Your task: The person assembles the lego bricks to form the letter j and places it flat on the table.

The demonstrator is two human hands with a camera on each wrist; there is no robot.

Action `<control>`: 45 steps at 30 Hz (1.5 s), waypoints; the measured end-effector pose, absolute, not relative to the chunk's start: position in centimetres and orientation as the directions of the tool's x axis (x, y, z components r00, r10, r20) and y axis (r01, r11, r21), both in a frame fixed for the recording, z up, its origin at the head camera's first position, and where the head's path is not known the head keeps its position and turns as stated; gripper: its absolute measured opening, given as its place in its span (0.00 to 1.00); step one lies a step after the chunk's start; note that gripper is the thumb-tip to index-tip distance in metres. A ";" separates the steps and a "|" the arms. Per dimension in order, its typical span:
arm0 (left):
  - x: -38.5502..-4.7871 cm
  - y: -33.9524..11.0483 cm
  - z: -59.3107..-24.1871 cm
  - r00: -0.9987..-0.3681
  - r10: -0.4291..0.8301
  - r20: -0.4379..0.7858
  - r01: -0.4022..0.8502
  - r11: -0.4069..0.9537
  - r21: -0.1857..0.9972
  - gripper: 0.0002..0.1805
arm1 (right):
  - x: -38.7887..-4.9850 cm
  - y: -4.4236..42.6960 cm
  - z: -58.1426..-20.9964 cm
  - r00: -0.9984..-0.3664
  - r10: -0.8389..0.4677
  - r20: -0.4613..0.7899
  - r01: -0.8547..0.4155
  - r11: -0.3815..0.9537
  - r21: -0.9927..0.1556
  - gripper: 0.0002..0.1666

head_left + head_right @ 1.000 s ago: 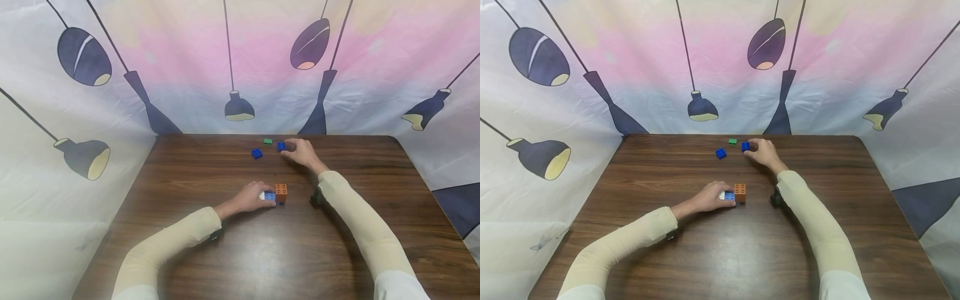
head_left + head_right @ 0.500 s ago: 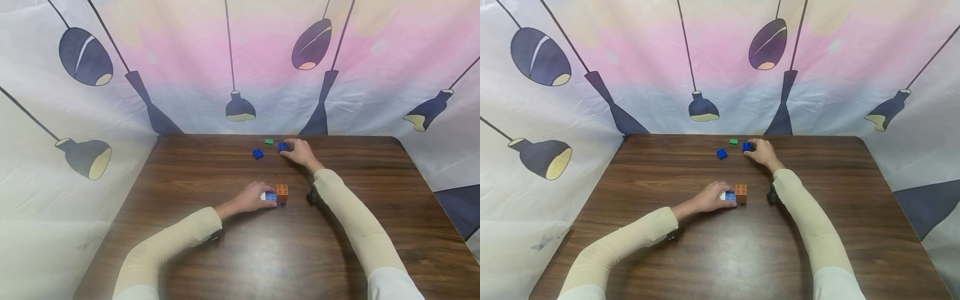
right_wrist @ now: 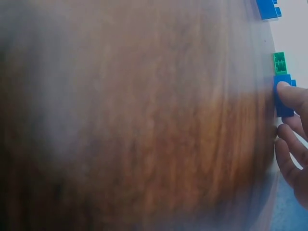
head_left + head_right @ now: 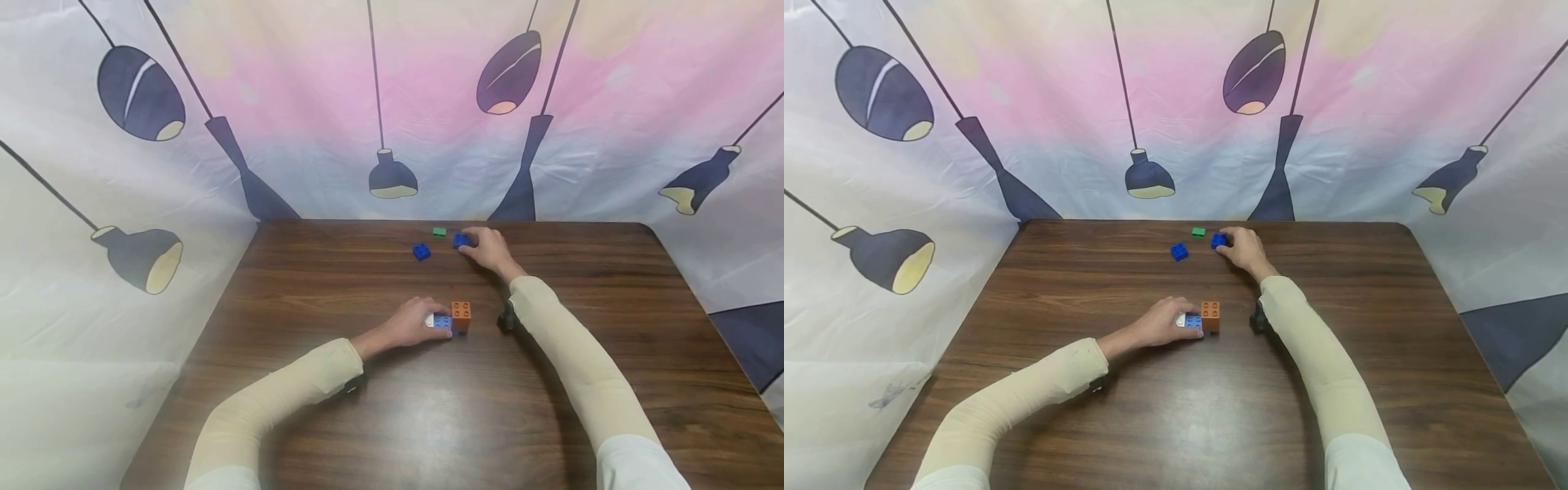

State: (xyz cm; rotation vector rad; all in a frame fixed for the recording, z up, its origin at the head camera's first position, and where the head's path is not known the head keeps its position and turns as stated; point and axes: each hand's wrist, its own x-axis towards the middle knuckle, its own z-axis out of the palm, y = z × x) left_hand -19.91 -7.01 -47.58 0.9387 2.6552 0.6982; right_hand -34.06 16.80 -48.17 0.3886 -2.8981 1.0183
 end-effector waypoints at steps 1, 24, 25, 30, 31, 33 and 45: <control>-19.9 -7.0 -47.6 -0.765 0.641 -0.063 0.527 0.678 0.513 0.27 | -34.1 16.9 -48.2 -0.967 -0.220 0.129 -0.252 0.752 -0.608 0.29; -19.8 -7.2 -47.5 -0.767 0.638 -0.069 0.513 0.674 0.531 0.27 | -32.2 17.6 -45.9 -0.938 -0.287 0.195 -0.345 0.710 -0.614 0.28; -19.8 -7.2 -47.5 -0.768 0.637 -0.071 0.512 0.676 0.530 0.27 | -32.1 17.7 -45.7 -0.935 -0.290 0.204 -0.353 0.709 -0.610 0.28; -19.7 -7.3 -47.5 -0.766 0.639 -0.073 0.515 0.677 0.527 0.27 | -31.1 17.9 -45.3 -0.924 -0.304 0.232 -0.381 0.698 -0.606 0.28; -19.7 -7.2 -47.5 -0.765 0.640 -0.071 0.516 0.675 0.526 0.27 | -30.9 17.9 -45.1 -0.923 -0.306 0.235 -0.385 0.694 -0.608 0.28; -19.7 -7.2 -47.5 -0.765 0.641 -0.069 0.518 0.674 0.527 0.27 | -30.4 18.1 -44.9 -0.918 -0.313 0.244 -0.396 0.688 -0.609 0.28; -19.9 -7.0 -47.6 -0.771 0.631 -0.085 0.505 0.688 0.521 0.27 | -27.2 18.4 -43.8 -0.901 -0.312 0.301 -0.433 0.679 -0.593 0.26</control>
